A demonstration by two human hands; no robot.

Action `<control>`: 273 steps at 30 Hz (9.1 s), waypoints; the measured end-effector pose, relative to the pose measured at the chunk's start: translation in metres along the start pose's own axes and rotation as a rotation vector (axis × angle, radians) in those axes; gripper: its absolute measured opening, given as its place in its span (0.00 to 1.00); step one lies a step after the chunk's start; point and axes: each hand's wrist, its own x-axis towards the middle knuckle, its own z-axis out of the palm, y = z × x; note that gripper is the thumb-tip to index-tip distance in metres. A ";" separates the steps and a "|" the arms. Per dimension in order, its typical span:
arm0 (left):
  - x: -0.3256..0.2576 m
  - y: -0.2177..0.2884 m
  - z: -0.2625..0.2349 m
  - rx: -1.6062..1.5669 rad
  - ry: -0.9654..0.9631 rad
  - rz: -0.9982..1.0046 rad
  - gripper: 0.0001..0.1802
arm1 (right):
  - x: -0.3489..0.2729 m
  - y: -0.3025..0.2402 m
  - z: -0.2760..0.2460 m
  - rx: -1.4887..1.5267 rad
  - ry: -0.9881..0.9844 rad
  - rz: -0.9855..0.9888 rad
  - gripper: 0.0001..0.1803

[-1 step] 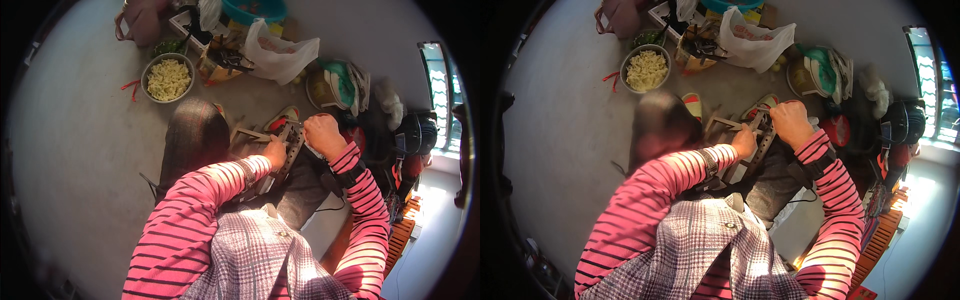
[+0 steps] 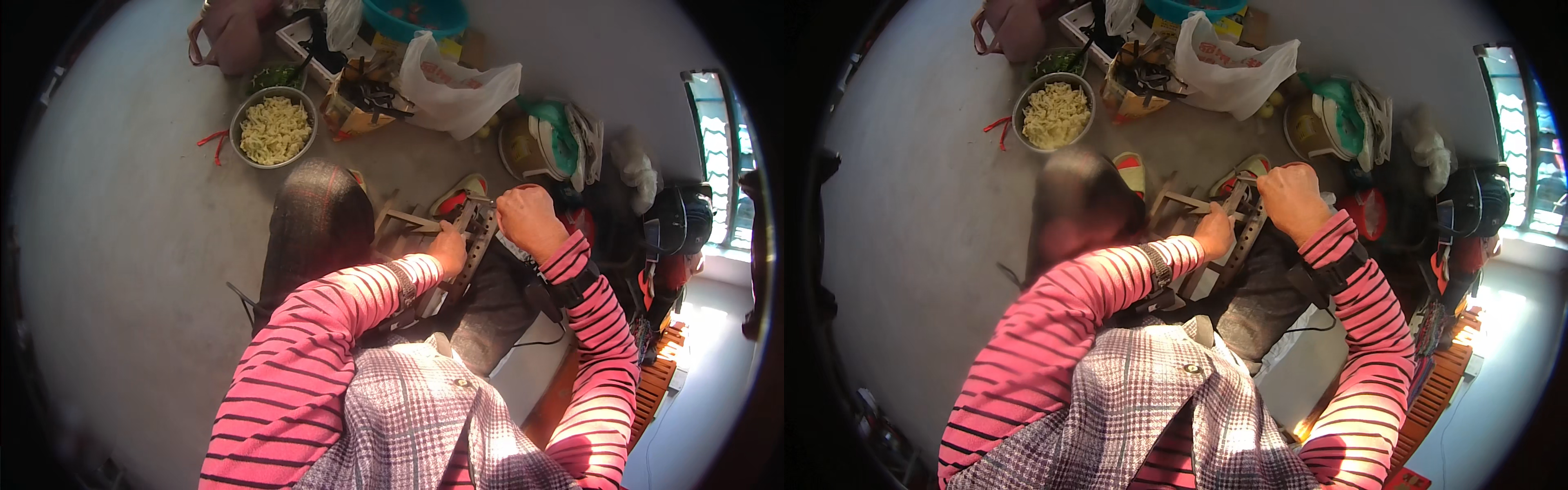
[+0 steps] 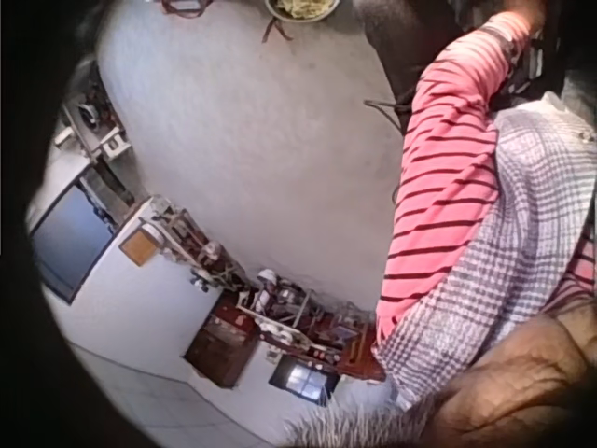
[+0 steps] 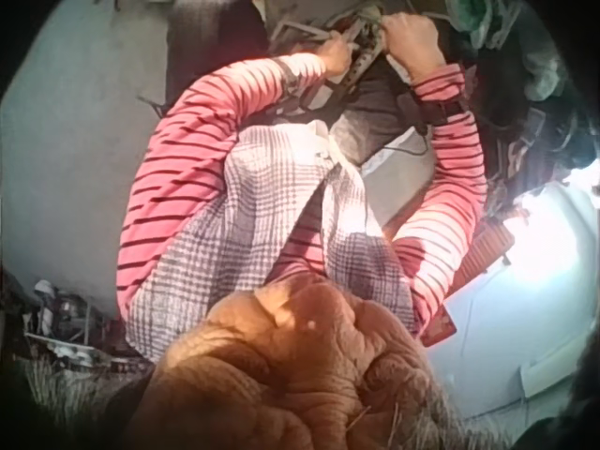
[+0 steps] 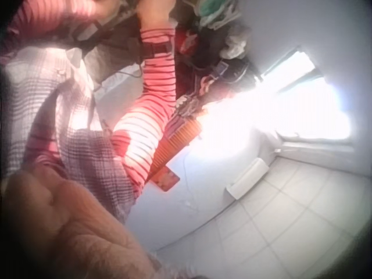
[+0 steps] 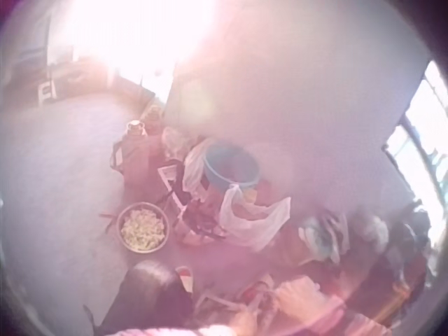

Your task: The person assembles a small wooden frame by cutting and tying its components together. They use scissors to trim a black strap and then tie the wooden pieces with a red strap.

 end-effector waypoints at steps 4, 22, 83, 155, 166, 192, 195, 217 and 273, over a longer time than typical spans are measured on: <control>-0.001 0.000 -0.002 -0.047 0.006 -0.018 0.23 | 0.013 -0.002 -0.026 -0.002 -0.130 -0.018 0.02; -0.003 0.006 -0.008 -0.021 -0.099 -0.080 0.33 | 0.070 -0.026 -0.040 -0.173 -0.344 -0.171 0.05; -0.010 0.007 -0.021 0.164 -0.080 0.037 0.29 | -0.023 -0.023 -0.015 0.057 -0.097 0.114 0.05; 0.008 0.000 0.022 0.369 -0.067 0.335 0.24 | -0.094 0.021 0.077 0.830 -0.180 0.184 0.10; 0.008 0.002 0.023 0.363 -0.043 0.337 0.24 | -0.071 -0.010 0.089 0.713 -0.140 0.405 0.16; 0.012 -0.004 0.015 0.326 -0.007 0.341 0.28 | -0.097 -0.129 0.067 1.375 0.262 1.364 0.18; 0.015 -0.006 0.013 0.298 0.025 0.373 0.26 | -0.088 -0.146 0.084 1.465 0.245 1.467 0.21; 0.067 0.011 0.005 0.121 -0.122 0.307 0.13 | -0.057 -0.171 0.130 1.195 0.363 1.470 0.21; 0.056 0.013 -0.070 -0.503 -0.094 -0.238 0.05 | -0.039 -0.164 0.123 1.058 0.517 1.282 0.21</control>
